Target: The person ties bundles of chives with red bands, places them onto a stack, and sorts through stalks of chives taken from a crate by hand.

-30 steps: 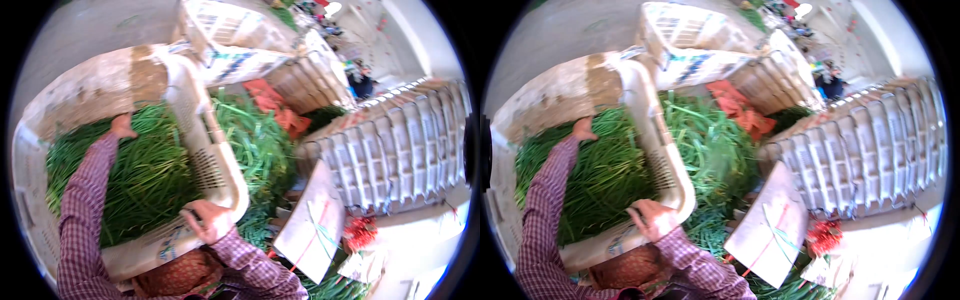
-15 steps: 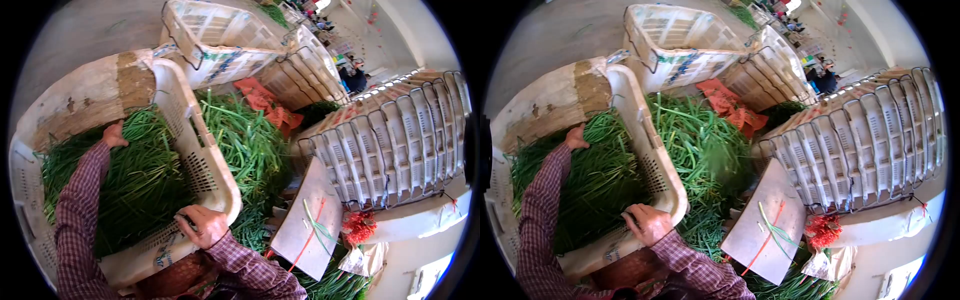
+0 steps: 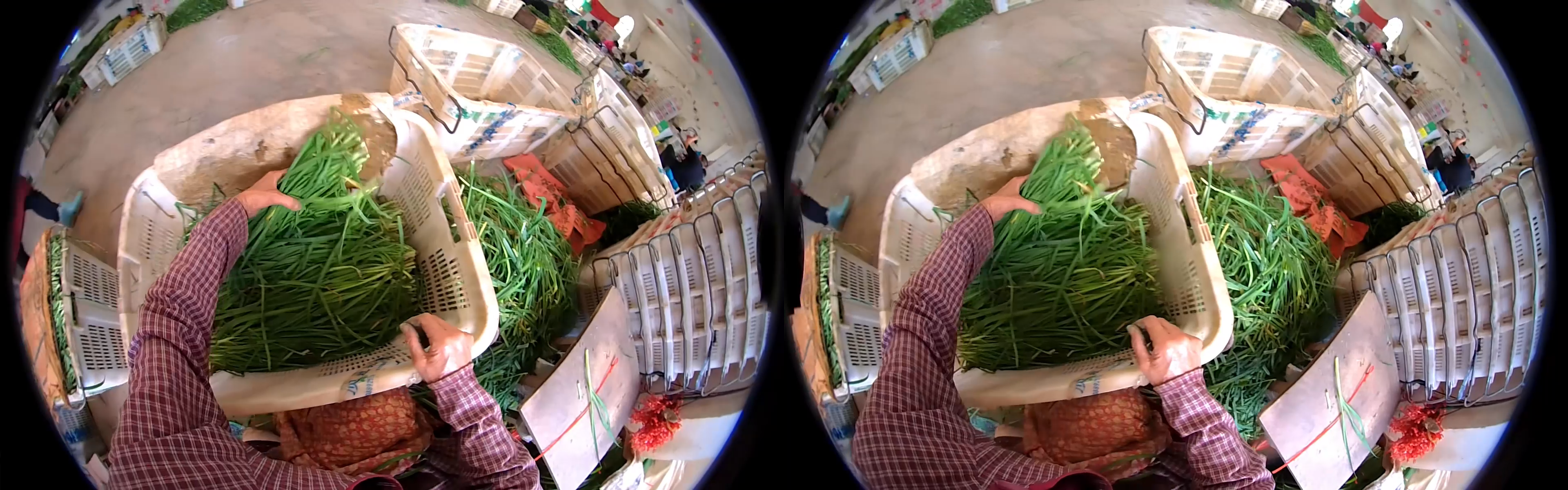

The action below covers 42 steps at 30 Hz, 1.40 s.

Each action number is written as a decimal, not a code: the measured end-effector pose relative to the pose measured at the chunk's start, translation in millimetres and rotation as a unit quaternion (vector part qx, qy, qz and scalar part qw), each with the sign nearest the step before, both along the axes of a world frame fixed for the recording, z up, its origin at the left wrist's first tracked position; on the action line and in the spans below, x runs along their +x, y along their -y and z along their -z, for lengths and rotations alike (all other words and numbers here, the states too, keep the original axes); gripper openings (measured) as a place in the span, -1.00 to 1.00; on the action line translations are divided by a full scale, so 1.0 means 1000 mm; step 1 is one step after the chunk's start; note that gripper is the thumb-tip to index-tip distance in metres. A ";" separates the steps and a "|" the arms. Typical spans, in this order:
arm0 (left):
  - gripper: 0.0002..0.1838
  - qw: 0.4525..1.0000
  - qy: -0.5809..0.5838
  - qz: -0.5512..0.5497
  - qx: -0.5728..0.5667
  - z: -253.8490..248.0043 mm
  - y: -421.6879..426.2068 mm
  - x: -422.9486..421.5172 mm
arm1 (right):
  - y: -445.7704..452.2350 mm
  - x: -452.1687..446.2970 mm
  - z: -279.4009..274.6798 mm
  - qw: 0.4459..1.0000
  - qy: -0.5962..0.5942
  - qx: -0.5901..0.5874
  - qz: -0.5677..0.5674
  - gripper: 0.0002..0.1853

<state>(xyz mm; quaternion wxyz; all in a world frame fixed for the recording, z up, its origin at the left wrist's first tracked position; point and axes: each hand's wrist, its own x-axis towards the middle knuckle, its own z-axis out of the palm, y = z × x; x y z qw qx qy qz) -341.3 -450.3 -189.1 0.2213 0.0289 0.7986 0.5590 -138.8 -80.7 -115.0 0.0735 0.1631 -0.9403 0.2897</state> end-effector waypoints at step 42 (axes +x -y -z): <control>-0.27 0.885 0.114 -0.032 0.449 -0.183 -0.182 0.342 | -0.091 0.176 -0.201 0.739 -0.044 -0.671 -0.035 -0.56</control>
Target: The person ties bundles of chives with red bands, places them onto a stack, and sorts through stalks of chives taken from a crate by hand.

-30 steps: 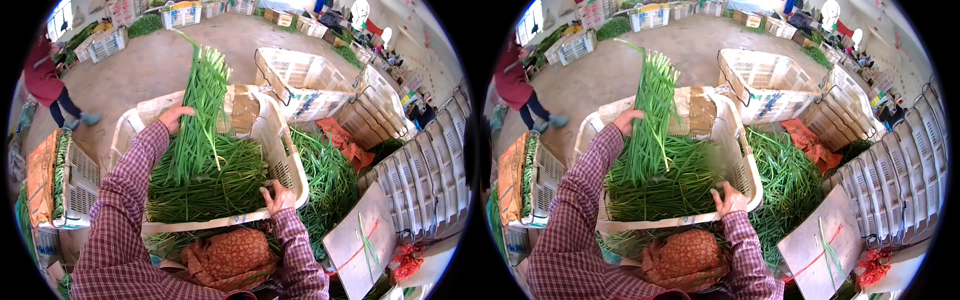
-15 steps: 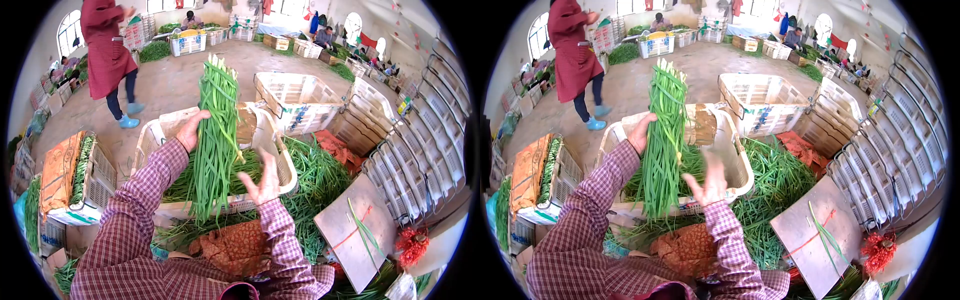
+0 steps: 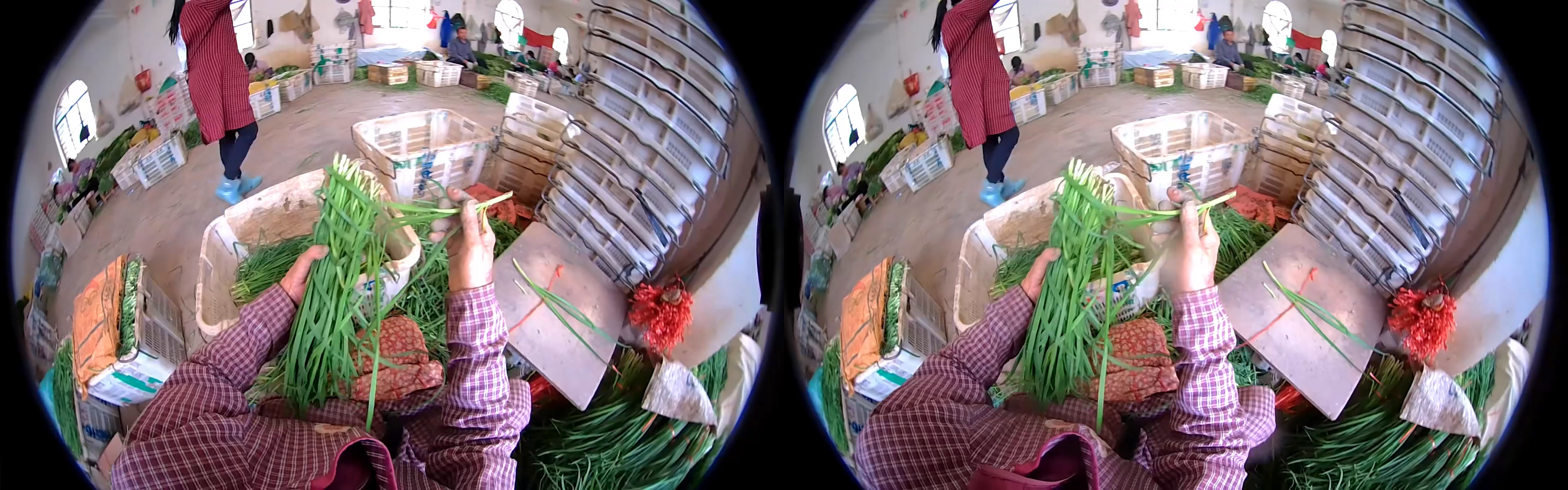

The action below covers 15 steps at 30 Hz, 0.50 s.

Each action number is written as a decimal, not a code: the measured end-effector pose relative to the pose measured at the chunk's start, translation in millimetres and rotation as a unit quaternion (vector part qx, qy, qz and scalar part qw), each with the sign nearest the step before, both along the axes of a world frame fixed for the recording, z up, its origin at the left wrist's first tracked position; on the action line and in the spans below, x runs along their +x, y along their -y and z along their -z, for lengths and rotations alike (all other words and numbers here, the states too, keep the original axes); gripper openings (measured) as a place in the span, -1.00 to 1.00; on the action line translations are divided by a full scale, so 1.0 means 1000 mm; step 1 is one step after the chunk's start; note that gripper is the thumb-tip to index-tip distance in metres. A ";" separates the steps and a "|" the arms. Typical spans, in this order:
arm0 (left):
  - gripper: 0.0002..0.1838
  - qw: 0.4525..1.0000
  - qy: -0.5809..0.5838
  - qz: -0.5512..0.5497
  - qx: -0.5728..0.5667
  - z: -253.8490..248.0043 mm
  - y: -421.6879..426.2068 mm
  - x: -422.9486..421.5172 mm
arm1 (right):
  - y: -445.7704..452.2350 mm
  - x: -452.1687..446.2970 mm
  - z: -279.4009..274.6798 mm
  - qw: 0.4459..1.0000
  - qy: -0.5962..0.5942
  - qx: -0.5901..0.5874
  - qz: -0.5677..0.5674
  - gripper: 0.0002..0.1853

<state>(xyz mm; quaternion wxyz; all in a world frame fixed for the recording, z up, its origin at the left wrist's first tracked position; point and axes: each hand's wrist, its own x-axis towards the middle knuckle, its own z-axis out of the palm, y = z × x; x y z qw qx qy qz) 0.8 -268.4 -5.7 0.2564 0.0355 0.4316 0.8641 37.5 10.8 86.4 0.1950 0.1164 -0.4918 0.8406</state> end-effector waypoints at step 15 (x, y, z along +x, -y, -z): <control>-0.14 0.992 -0.105 -0.048 0.042 -0.003 0.058 0.018 | -0.107 0.042 0.007 0.999 0.033 -0.030 -0.013 -0.59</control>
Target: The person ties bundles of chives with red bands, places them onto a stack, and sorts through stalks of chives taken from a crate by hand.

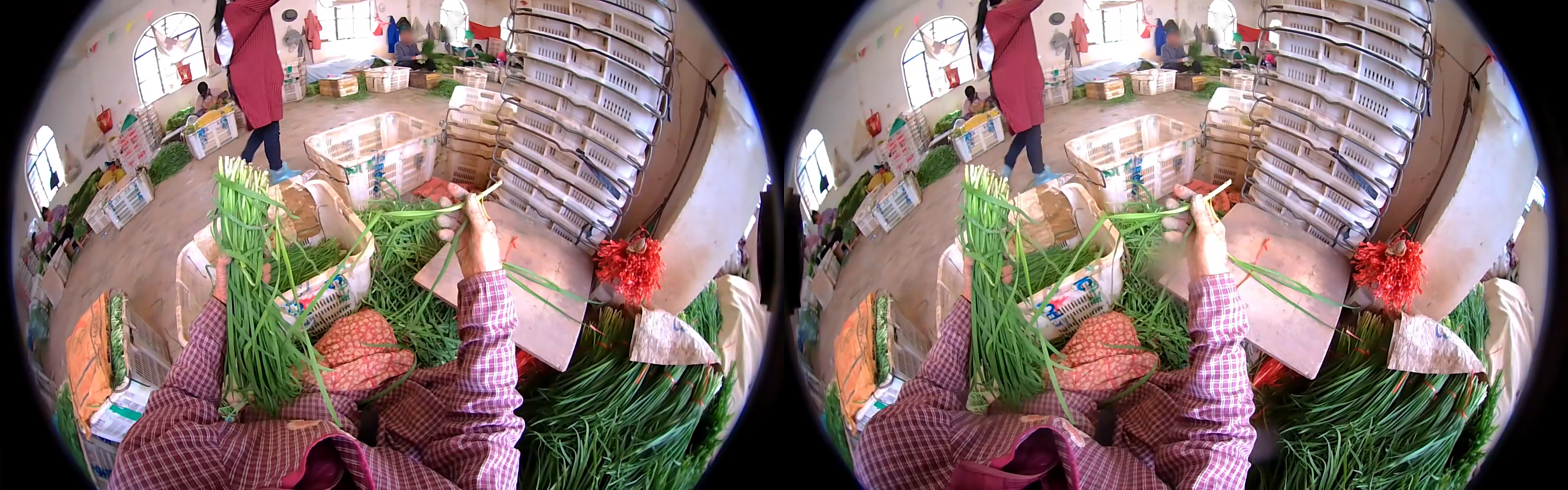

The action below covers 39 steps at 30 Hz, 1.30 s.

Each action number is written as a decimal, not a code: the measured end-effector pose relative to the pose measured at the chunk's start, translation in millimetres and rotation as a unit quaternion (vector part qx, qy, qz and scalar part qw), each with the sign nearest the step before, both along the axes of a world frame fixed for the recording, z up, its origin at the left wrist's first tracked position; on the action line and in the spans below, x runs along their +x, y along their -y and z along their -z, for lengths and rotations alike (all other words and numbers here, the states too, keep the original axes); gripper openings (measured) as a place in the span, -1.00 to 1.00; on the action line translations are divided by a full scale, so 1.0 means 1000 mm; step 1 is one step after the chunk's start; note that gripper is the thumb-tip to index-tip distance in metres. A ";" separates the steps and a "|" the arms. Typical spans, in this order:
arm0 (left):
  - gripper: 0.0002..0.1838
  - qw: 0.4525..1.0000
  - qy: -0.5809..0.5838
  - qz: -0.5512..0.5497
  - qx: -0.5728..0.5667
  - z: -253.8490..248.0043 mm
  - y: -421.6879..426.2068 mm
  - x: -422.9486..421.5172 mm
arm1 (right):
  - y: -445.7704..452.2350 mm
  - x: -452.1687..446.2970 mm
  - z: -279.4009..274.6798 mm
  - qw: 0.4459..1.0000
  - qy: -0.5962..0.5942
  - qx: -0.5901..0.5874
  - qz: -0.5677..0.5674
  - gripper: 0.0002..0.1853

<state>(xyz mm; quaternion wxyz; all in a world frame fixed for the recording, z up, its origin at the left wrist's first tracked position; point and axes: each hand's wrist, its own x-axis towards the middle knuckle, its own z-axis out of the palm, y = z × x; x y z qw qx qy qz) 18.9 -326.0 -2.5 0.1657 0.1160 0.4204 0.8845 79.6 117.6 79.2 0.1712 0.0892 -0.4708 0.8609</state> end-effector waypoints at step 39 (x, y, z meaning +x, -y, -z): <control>-0.04 0.741 -0.187 0.595 0.250 0.106 -0.053 -0.059 | 0.095 -0.051 0.031 0.743 0.000 0.567 0.355 -0.72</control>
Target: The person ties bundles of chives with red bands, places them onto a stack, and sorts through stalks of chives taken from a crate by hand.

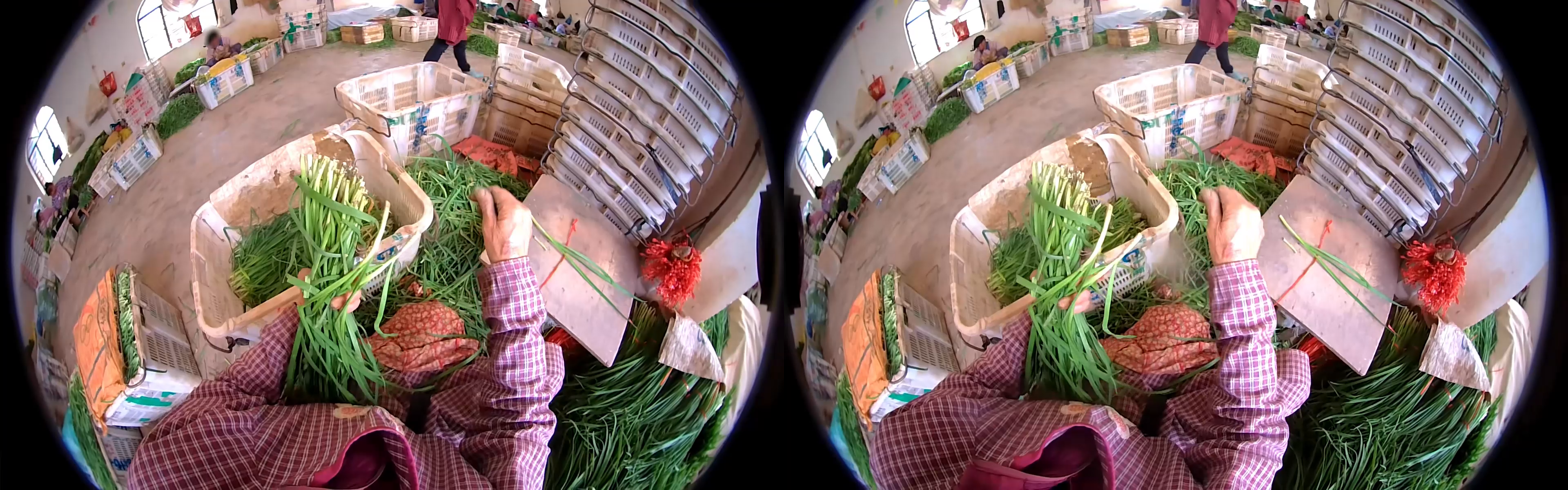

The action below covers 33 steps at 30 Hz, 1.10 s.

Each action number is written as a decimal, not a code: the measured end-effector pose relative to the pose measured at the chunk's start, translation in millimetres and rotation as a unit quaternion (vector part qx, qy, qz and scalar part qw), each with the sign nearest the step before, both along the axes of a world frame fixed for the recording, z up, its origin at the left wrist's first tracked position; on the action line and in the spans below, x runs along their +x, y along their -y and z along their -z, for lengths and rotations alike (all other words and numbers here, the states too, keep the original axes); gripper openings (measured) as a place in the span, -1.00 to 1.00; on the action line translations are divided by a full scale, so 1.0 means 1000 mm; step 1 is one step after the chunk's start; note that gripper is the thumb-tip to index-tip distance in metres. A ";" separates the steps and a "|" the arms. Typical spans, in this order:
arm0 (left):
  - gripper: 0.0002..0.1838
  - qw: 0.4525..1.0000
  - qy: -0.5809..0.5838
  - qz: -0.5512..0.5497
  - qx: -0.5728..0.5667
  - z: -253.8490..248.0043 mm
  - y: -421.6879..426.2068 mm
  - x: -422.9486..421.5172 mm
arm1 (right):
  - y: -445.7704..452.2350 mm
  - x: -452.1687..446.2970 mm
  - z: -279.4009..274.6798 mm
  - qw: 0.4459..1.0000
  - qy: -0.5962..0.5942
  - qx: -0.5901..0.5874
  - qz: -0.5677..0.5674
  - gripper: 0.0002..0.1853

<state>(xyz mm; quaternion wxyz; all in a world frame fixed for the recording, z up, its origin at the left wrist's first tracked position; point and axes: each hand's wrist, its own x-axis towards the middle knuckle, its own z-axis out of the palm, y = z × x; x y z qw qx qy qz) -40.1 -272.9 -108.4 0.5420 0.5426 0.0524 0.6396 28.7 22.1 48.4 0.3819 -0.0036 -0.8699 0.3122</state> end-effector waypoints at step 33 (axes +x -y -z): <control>-0.28 0.715 0.293 -0.561 -0.297 -0.035 -0.013 0.061 | 0.101 0.078 0.085 0.973 0.102 -0.008 -0.205 -0.08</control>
